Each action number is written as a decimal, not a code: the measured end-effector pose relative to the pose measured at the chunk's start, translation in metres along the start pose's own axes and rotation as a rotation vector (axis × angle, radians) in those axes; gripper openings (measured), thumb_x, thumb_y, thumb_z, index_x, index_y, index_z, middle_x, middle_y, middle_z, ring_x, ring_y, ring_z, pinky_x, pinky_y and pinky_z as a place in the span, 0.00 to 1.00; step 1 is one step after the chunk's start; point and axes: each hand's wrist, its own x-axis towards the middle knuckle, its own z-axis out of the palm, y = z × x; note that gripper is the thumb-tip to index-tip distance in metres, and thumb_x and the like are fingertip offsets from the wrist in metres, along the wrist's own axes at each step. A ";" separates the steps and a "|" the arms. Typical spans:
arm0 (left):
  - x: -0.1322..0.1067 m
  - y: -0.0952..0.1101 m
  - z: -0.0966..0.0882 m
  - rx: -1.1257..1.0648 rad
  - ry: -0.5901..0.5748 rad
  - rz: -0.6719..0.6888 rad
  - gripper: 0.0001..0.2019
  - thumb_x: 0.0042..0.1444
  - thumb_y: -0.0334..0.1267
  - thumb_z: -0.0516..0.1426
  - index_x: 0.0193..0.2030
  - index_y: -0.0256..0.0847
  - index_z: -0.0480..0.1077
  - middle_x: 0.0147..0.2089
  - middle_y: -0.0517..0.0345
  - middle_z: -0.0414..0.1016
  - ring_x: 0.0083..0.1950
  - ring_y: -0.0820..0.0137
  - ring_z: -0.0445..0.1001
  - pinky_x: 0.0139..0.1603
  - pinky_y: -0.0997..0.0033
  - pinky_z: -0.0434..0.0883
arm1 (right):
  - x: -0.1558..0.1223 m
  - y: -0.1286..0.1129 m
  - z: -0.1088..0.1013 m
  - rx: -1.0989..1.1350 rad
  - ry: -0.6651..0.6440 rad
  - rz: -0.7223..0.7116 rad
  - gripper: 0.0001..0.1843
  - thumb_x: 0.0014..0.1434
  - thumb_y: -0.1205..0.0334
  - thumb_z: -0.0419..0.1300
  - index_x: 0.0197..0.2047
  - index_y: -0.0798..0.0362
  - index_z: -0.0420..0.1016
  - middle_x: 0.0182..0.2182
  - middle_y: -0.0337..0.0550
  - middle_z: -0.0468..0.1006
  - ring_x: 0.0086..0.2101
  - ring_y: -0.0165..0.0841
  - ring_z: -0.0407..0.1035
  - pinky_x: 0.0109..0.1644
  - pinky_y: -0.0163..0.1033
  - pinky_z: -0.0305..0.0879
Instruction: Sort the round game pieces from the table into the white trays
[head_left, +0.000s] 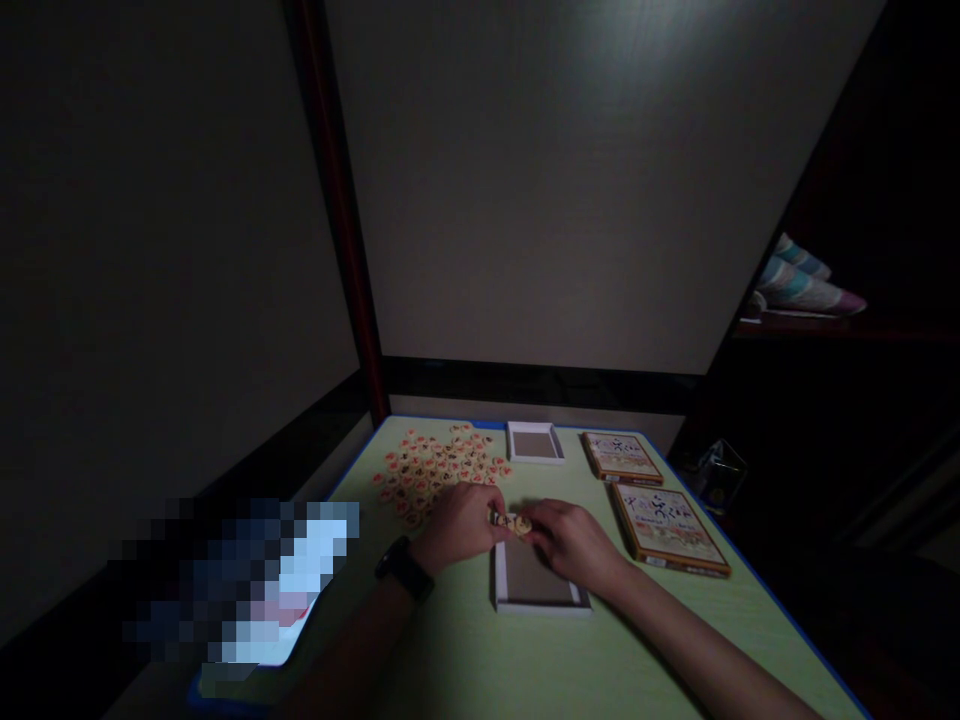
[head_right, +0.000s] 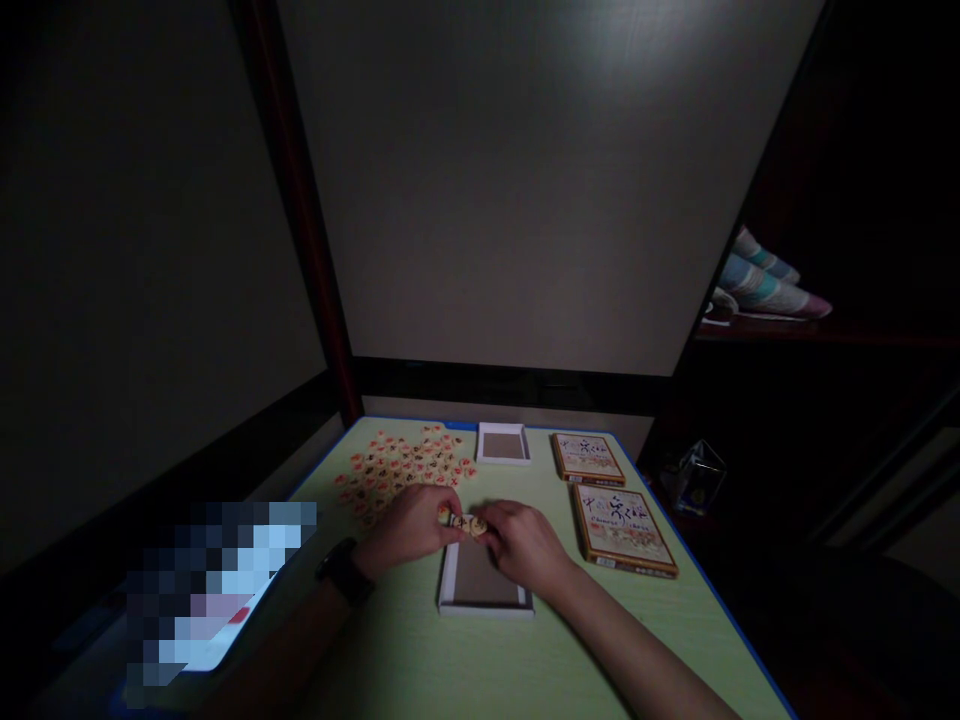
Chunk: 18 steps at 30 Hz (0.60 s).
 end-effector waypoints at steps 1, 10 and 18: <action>0.000 -0.001 0.001 -0.001 0.002 0.002 0.09 0.46 0.43 0.62 0.34 0.45 0.78 0.32 0.59 0.80 0.35 0.66 0.76 0.37 0.72 0.67 | 0.000 0.000 0.000 0.002 0.001 -0.004 0.10 0.60 0.67 0.57 0.43 0.53 0.78 0.37 0.46 0.80 0.38 0.37 0.74 0.41 0.37 0.66; 0.000 0.000 -0.002 -0.085 -0.015 -0.003 0.09 0.46 0.43 0.63 0.33 0.44 0.78 0.31 0.60 0.79 0.33 0.67 0.74 0.35 0.72 0.65 | 0.000 0.000 0.001 0.032 0.007 -0.006 0.12 0.61 0.66 0.57 0.46 0.53 0.78 0.38 0.47 0.81 0.38 0.37 0.74 0.42 0.38 0.68; 0.013 -0.018 -0.018 -0.200 0.567 -0.225 0.17 0.55 0.40 0.53 0.18 0.42 0.55 0.17 0.66 0.57 0.23 0.75 0.59 0.27 0.74 0.56 | 0.000 0.002 -0.008 0.036 0.127 -0.020 0.15 0.65 0.58 0.55 0.51 0.54 0.77 0.39 0.49 0.82 0.39 0.38 0.76 0.46 0.40 0.70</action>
